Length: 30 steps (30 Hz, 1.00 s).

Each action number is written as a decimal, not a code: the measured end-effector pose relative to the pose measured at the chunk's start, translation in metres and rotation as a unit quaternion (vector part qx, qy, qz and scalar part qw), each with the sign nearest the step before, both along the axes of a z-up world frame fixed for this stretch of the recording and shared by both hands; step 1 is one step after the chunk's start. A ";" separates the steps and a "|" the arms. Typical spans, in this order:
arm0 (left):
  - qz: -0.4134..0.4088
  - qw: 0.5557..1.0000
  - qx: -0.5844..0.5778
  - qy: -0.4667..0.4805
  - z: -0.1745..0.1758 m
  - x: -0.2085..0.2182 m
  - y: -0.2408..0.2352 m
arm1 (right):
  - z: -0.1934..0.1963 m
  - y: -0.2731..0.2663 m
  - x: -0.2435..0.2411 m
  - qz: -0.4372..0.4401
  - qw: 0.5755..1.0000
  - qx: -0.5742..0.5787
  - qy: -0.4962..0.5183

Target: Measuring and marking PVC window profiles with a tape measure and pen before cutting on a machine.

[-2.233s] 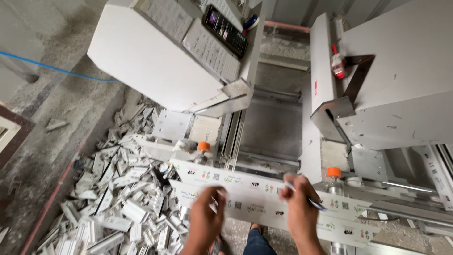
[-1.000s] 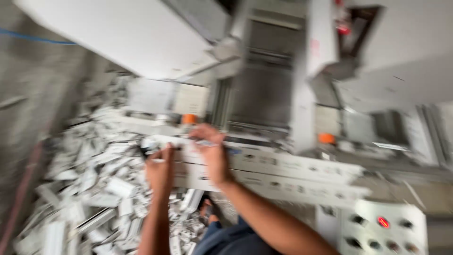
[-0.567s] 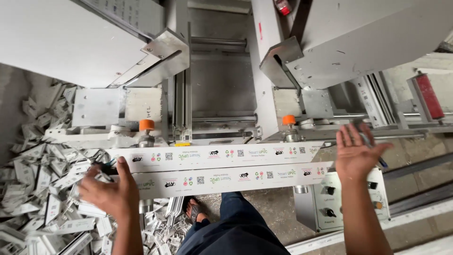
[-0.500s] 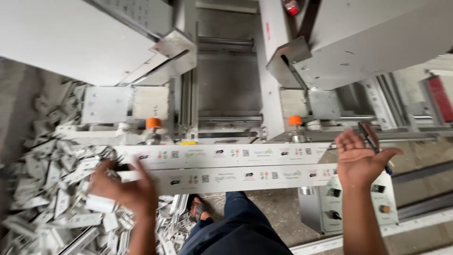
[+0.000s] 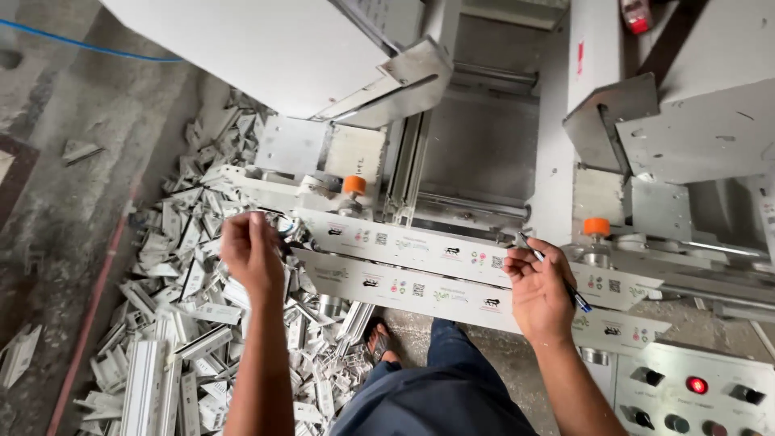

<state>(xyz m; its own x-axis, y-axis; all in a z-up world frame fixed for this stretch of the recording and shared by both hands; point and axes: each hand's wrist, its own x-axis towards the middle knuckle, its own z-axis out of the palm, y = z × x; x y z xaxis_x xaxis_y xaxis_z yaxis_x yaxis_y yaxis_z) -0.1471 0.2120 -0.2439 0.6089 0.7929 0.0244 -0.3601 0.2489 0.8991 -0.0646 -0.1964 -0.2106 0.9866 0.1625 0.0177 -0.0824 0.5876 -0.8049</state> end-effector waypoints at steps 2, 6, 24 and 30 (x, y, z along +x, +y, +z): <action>0.066 0.987 0.111 0.093 0.004 0.000 0.022 | -0.001 0.005 0.002 0.009 1.000 -0.021 -0.010; 0.038 0.945 0.201 0.254 -0.005 0.014 0.001 | 0.001 0.010 -0.003 -0.016 0.993 -0.104 -0.062; -0.034 0.938 0.101 0.330 0.023 0.024 -0.029 | 0.020 0.174 0.004 0.148 0.912 -0.358 -0.133; -0.018 0.938 0.124 0.324 0.027 0.021 -0.030 | 0.034 0.215 0.013 0.170 0.905 -0.355 -0.162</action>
